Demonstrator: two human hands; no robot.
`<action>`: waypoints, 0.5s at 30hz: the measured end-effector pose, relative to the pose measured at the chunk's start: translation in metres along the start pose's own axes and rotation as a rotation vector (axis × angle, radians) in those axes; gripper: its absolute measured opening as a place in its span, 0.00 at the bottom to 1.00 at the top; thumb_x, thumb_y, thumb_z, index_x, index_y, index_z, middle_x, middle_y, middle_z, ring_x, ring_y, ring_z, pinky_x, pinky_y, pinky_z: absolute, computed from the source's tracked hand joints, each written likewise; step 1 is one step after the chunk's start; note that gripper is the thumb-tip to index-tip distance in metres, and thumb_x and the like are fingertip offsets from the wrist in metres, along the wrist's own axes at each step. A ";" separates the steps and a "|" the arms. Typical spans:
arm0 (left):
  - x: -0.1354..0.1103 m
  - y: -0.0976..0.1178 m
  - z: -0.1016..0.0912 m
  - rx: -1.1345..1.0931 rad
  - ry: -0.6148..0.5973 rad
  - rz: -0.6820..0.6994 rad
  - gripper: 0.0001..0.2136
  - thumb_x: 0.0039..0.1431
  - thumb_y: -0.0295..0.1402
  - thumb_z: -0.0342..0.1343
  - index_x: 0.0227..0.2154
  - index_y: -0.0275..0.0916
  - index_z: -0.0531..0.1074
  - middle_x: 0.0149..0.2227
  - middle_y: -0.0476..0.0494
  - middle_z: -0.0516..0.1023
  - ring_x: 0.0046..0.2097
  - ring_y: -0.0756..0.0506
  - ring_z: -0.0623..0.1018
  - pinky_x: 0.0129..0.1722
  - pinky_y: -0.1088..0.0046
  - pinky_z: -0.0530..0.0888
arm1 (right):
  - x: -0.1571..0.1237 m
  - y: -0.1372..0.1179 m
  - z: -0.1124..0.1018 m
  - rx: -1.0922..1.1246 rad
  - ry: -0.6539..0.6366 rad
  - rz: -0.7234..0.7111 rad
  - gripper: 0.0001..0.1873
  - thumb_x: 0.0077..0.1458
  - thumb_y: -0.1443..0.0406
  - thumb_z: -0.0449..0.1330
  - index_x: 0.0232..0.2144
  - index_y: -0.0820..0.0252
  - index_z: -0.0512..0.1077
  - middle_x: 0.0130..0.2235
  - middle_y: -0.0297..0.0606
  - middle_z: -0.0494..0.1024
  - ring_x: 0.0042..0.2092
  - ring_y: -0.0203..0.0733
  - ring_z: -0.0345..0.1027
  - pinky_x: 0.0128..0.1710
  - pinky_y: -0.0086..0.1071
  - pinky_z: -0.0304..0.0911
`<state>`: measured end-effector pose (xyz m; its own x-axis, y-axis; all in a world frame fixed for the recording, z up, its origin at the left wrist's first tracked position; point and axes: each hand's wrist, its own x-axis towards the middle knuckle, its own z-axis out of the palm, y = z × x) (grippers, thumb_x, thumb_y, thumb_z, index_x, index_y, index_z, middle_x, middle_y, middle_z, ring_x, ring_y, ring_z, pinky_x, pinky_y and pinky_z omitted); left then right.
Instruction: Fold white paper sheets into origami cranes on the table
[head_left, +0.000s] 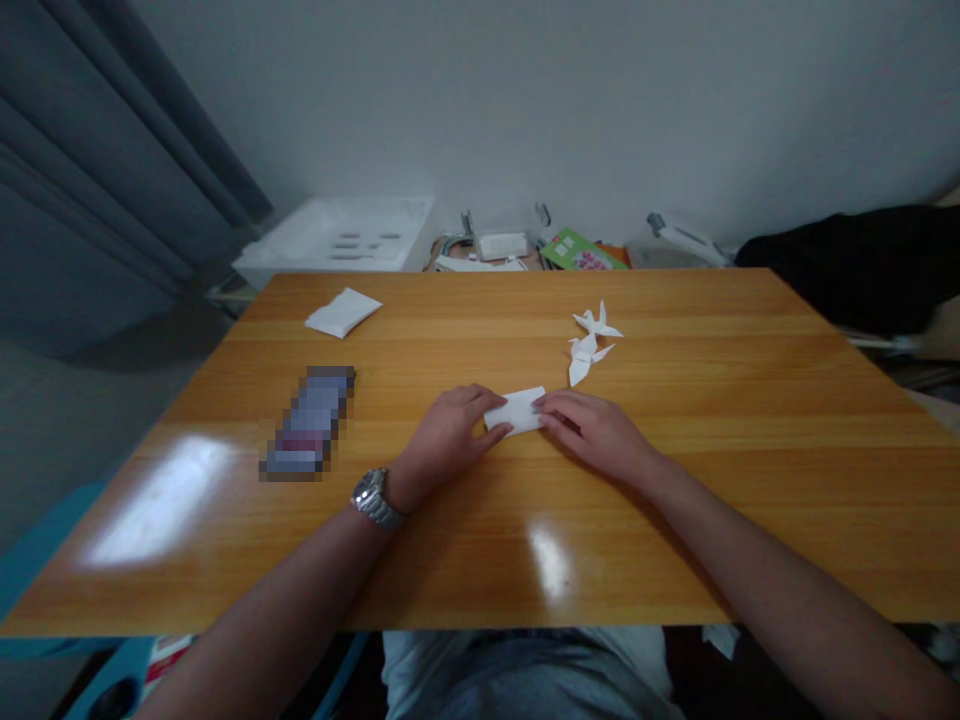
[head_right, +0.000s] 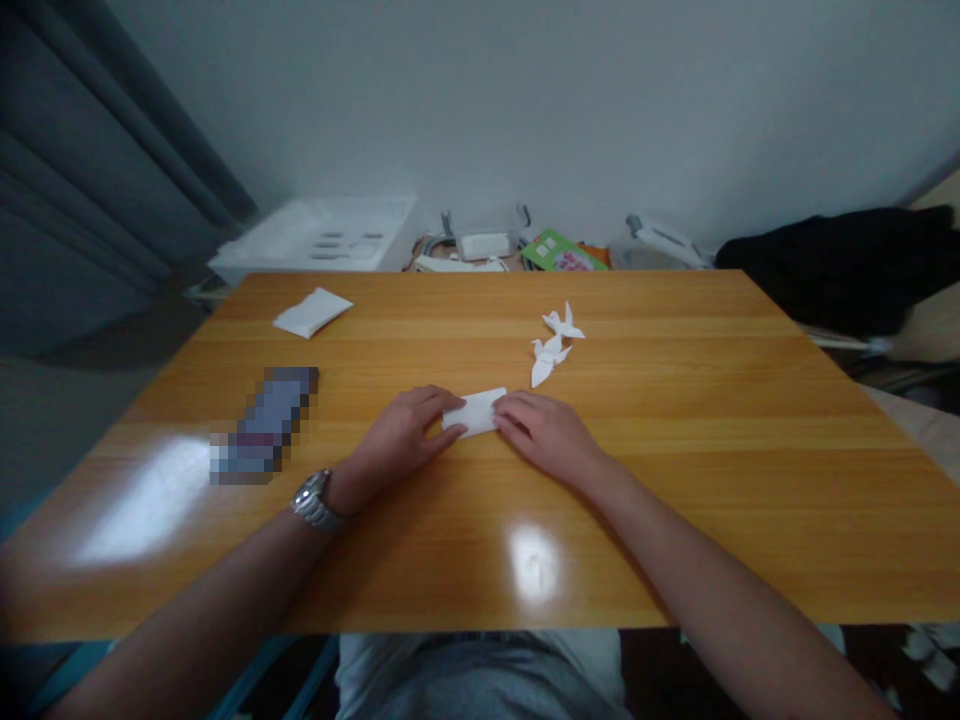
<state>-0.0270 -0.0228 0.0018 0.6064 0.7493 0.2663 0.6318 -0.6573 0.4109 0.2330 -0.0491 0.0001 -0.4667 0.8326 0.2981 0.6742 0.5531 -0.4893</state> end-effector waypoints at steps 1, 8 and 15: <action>0.001 0.000 0.001 0.003 0.014 -0.017 0.15 0.68 0.40 0.58 0.52 0.39 0.74 0.50 0.39 0.78 0.50 0.40 0.77 0.52 0.59 0.74 | 0.001 -0.001 0.001 0.005 0.010 0.005 0.09 0.69 0.64 0.55 0.43 0.56 0.76 0.49 0.42 0.81 0.50 0.47 0.76 0.51 0.41 0.70; 0.004 0.002 0.007 0.091 0.058 -0.116 0.15 0.68 0.41 0.56 0.52 0.39 0.75 0.48 0.39 0.76 0.48 0.39 0.75 0.51 0.57 0.72 | 0.009 0.000 0.010 0.017 0.096 0.050 0.08 0.68 0.65 0.56 0.41 0.57 0.75 0.44 0.43 0.80 0.46 0.47 0.74 0.47 0.40 0.68; 0.007 -0.001 0.013 0.104 0.069 -0.121 0.15 0.67 0.40 0.58 0.53 0.40 0.75 0.49 0.39 0.74 0.49 0.38 0.73 0.52 0.56 0.71 | 0.013 0.003 0.015 0.024 0.117 0.051 0.08 0.67 0.66 0.56 0.42 0.57 0.76 0.44 0.43 0.77 0.46 0.48 0.72 0.49 0.42 0.68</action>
<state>-0.0169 -0.0177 -0.0080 0.4906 0.8249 0.2809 0.7469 -0.5641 0.3520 0.2207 -0.0371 -0.0097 -0.3613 0.8581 0.3648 0.6809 0.5101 -0.5256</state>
